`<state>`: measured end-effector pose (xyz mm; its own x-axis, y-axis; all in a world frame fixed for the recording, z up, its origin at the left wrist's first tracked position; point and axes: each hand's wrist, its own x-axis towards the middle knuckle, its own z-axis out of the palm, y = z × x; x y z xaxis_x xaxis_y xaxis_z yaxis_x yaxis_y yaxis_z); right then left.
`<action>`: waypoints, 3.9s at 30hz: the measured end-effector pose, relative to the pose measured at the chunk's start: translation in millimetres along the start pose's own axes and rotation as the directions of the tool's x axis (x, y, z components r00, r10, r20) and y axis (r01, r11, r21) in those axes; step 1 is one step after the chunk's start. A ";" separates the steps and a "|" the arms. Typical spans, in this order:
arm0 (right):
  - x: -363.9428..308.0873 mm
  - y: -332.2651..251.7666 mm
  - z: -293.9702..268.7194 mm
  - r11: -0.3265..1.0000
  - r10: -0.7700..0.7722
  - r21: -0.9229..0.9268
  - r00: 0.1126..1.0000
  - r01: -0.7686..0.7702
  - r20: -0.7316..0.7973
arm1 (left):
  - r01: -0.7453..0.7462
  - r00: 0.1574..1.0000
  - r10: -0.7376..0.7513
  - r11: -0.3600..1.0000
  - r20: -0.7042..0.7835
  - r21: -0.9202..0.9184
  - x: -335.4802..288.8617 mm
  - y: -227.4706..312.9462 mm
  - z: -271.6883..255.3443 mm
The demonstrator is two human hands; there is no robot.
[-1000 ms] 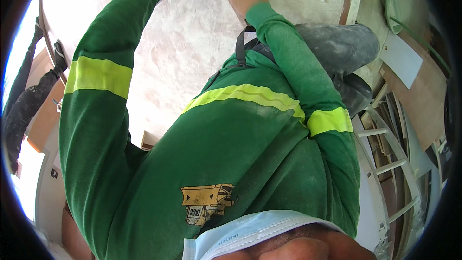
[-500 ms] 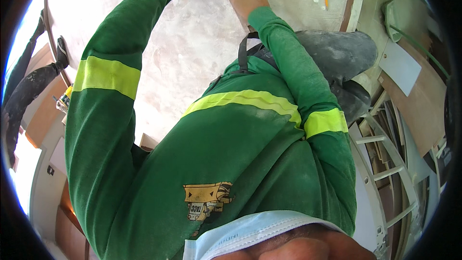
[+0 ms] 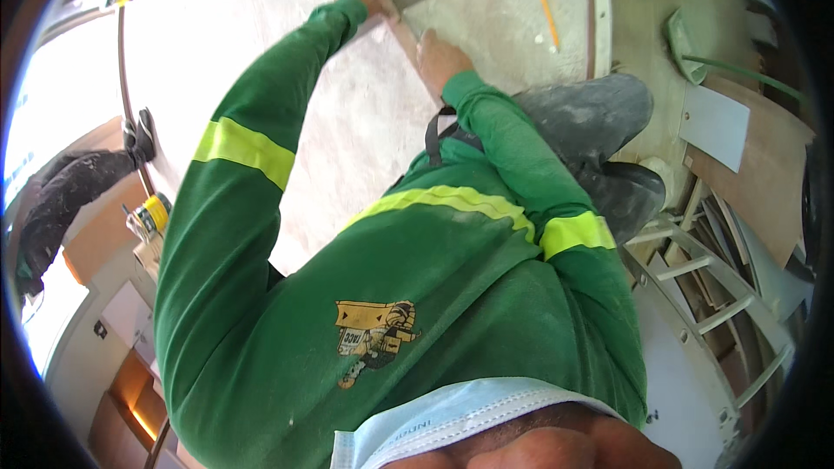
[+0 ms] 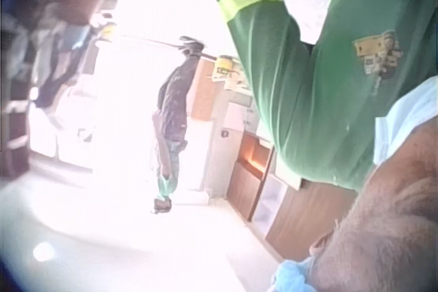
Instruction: The person positions a long, curved wooden molding strip against a wall, using a utility knife to trim the edge for a precise fit. They repeatedly adjust the strip's position and use a small metal tool to scrape or clean the contact area.
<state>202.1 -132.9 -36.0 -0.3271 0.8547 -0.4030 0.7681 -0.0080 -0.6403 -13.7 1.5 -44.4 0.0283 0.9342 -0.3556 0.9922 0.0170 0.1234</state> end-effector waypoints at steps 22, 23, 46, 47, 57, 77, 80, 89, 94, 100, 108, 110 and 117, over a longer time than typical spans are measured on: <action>-34.8 78.2 -78.0 0.738 0.276 0.668 0.862 0.094 -0.425 | 0.332 0.923 -0.377 0.881 -0.079 -0.338 -151.7 -190.8 23.0; -31.3 90.5 -74.9 0.731 0.312 0.678 0.843 0.082 -0.439 | 0.341 0.910 -0.406 0.845 -0.079 -0.411 -187.1 -197.8 34.0; -40.7 105.8 -91.8 0.303 0.574 0.948 0.776 0.098 -0.263 | 0.010 0.960 -0.097 0.949 -0.264 -0.314 -163.9 -98.3 48.1; -41.8 103.9 -91.1 0.301 0.575 0.949 0.776 0.096 -0.261 | 0.038 0.955 -0.116 0.961 -0.274 -0.275 -142.8 -92.6 43.8; -38.8 109.7 -85.2 0.350 0.577 0.935 0.776 0.048 -0.256 | 0.074 0.980 -0.111 0.975 -0.167 -0.211 -80.4 -58.9 24.4; -21.1 118.4 -74.6 0.383 0.605 0.923 0.765 -0.038 -0.219 | -0.067 0.994 -0.011 0.698 -0.105 -0.713 -133.3 -61.7 -59.8; -22.0 109.4 -78.9 0.336 0.609 0.942 0.766 -0.012 -0.207 | -0.201 0.976 0.045 0.579 -0.215 -0.790 -178.6 -72.7 -121.4; -19.4 107.5 -80.2 0.277 0.561 0.960 0.803 0.044 -0.199 | -0.427 0.819 -0.389 0.079 -0.422 -0.901 -237.8 -119.9 -178.3; -25.4 104.2 -81.1 0.321 0.497 0.945 0.837 0.067 -0.228 | -0.561 0.671 -0.564 0.038 -0.481 -0.827 -241.4 -132.9 -171.8; -35.0 78.8 -84.9 0.577 0.219 0.807 0.928 0.126 -0.301 | -0.589 0.534 -0.706 0.083 -0.465 -0.804 -216.8 -196.5 -182.8; -52.1 53.8 -79.0 0.815 -0.072 0.550 0.974 0.182 -0.216 | -0.503 0.410 -0.881 -0.003 -0.236 -0.864 -152.0 -235.6 -107.0; -62.2 43.9 -78.6 0.888 -0.141 0.406 0.969 0.215 -0.203 | -0.477 0.415 -0.887 -0.024 -0.202 -0.878 -145.0 -226.7 -91.3; -81.5 -2.2 -112.9 0.922 -0.268 0.278 0.962 0.270 -0.046 | -0.273 0.463 -0.880 -0.027 -0.107 -0.962 -123.8 -292.7 -69.4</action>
<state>289.2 -143.9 72.0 -0.4952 0.8485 -0.1866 0.4668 0.0787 -0.8809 -316.0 -94.4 27.8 -0.8728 0.4557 -0.1745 -0.1514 0.0872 0.9846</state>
